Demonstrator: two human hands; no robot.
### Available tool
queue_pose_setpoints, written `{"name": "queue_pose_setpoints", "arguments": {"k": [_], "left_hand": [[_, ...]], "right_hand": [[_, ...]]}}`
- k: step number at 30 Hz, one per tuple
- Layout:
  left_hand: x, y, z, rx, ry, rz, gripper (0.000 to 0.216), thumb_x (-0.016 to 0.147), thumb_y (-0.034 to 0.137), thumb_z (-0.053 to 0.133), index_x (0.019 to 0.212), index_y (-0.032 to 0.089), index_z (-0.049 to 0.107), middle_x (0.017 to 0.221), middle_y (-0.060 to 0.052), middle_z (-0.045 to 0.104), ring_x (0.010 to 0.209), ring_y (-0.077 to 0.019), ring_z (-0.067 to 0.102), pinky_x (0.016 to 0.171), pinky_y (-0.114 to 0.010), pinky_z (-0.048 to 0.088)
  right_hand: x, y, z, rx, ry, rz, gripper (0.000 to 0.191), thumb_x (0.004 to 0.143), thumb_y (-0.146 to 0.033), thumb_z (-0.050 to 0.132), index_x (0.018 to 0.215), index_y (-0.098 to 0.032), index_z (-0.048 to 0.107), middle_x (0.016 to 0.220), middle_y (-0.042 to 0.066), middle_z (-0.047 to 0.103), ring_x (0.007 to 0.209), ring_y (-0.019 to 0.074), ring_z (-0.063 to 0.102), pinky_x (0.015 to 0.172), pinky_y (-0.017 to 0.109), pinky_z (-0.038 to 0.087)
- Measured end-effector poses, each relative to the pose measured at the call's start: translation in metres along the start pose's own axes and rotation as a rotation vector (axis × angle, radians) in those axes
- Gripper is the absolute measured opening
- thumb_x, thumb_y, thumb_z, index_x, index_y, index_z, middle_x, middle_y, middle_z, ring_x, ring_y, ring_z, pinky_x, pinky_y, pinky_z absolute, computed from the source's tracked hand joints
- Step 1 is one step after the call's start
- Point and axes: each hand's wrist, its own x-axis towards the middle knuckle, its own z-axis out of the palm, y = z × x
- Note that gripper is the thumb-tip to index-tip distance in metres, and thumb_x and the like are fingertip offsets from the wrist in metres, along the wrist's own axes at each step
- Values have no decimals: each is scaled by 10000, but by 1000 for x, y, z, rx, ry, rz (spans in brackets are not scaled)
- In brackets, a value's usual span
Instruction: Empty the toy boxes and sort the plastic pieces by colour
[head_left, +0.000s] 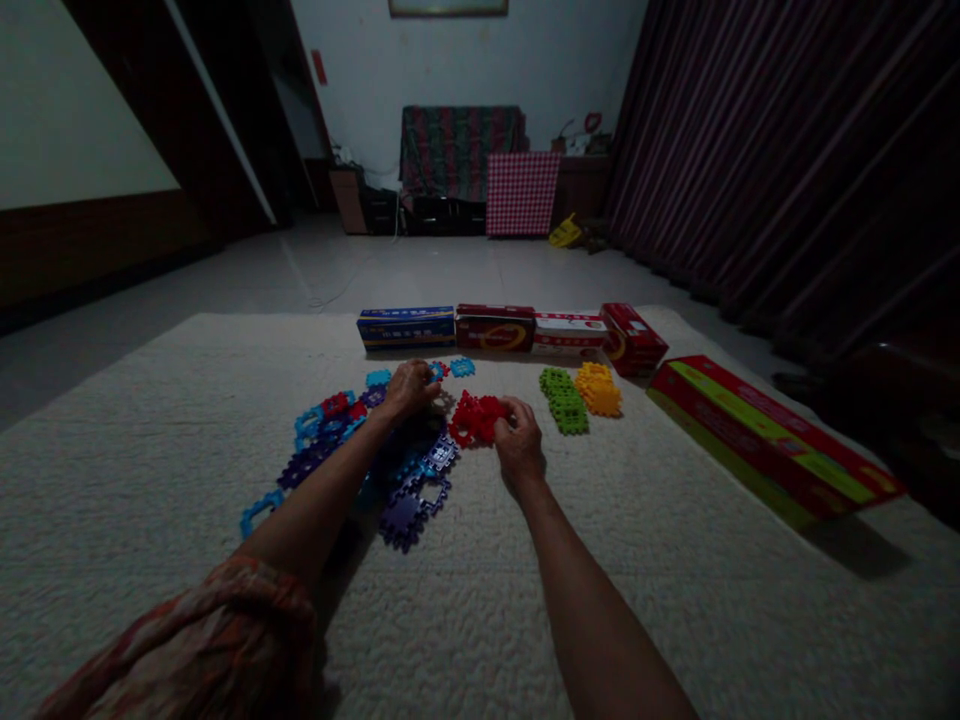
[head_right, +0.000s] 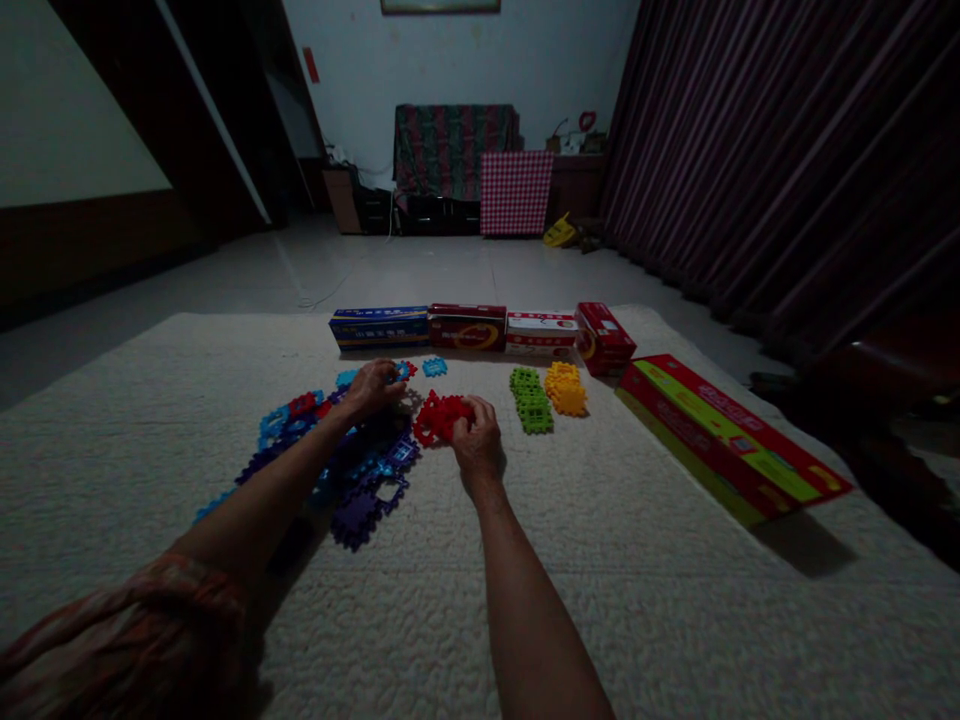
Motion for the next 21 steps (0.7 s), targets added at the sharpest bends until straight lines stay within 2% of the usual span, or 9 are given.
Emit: {"name": "queue_pose_setpoints", "arguments": {"k": [4, 7, 9, 17, 21], "left_hand": [[-10, 13, 0, -207, -19, 52, 203, 804, 281, 653, 956, 183, 745, 1214, -77, 726, 1144, -224, 652, 1020, -294, 481], [-16, 24, 5, -319, -58, 130, 166, 792, 293, 699, 914, 190, 746, 1243, -71, 715, 1146, -214, 655, 991, -290, 504], [-16, 26, 8, -345, -65, 129, 174, 791, 300, 717, 924, 193, 749, 1231, -72, 719, 1148, -226, 656, 962, -299, 522], [-9, 10, 5, -107, -59, -59, 258, 829, 313, 711, 1040, 173, 762, 1202, -100, 724, 1167, -263, 649, 1039, -336, 483], [-14, 9, 10, -83, -64, -56, 327, 855, 340, 697, 1139, 183, 735, 1236, -98, 710, 1193, -250, 635, 1051, -325, 478]], "right_hand": [[0, -1, -1, 9, -10, 15, 334, 771, -164, 503, 1040, -205, 698, 1169, 91, 673, 1089, 218, 633, 969, 378, 536], [0, -1, -1, 11, -10, 17, 334, 770, -161, 502, 1036, -202, 699, 1165, 92, 675, 1074, 219, 636, 958, 380, 539], [0, 0, 0, 11, -1, 20, 338, 762, -155, 499, 1029, -197, 701, 1152, 94, 678, 1064, 221, 637, 958, 387, 538], [0, 5, 2, 22, 8, 16, 343, 764, -168, 506, 1042, -202, 703, 1155, 92, 676, 1056, 223, 640, 971, 395, 529], [1, 5, 1, 24, 11, 18, 335, 755, -179, 507, 1025, -199, 705, 1155, 96, 676, 1041, 227, 641, 952, 398, 537]]}}
